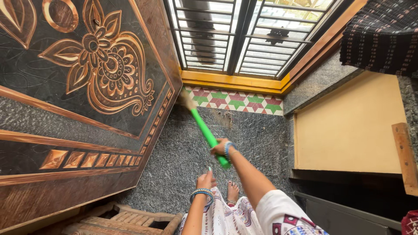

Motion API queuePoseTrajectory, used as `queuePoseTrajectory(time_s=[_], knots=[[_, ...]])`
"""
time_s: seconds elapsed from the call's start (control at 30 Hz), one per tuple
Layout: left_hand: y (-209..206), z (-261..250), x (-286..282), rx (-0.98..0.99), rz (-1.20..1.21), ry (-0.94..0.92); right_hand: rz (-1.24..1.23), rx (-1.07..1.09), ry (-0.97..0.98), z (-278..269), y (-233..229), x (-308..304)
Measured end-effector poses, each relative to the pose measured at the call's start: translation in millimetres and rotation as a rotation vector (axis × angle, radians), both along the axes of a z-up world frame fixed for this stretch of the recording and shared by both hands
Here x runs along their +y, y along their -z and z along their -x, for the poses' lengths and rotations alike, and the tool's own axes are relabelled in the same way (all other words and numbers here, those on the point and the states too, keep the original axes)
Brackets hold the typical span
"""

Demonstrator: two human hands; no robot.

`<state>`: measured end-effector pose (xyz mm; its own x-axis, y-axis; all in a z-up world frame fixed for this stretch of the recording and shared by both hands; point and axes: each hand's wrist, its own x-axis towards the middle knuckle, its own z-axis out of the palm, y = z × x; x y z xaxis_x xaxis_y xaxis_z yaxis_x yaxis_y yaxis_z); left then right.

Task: The person sweeps the floor near a doorway and around furniture using a broom, moving debris toward a central area.

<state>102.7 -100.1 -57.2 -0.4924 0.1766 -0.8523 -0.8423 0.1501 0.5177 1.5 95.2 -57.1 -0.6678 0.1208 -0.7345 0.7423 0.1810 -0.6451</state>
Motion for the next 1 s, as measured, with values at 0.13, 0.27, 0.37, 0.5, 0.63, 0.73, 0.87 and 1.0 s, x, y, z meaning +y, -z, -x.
queuePoseTrajectory(time_s=[0.13,0.27,0.37,0.5,0.63,0.73,0.87,1.0], knots=[[-91,4,-5,0.426,0.228,0.450,0.239,0.033,0.269,-39,-12,43],[-257,5,-25,0.888,0.069,0.654,0.463,-0.059,0.454,-92,-33,77],[-379,-2,-37,1.266,-0.325,0.524,0.570,-0.049,0.562,-123,-46,76],[-467,-18,-16,1.013,-1.058,0.457,0.603,0.028,0.592,-142,-52,22],[-479,-40,45,1.023,-1.037,0.869,0.513,0.026,0.483,-151,-64,-36],[-481,-59,58,1.263,-0.952,1.006,0.389,0.022,0.325,-141,-67,-58],[-485,-73,68,1.377,-0.935,1.055,0.236,-0.044,0.200,-131,-53,-67],[-486,-83,65,1.444,-0.941,1.093,0.127,-0.023,0.160,-136,-39,-62]])
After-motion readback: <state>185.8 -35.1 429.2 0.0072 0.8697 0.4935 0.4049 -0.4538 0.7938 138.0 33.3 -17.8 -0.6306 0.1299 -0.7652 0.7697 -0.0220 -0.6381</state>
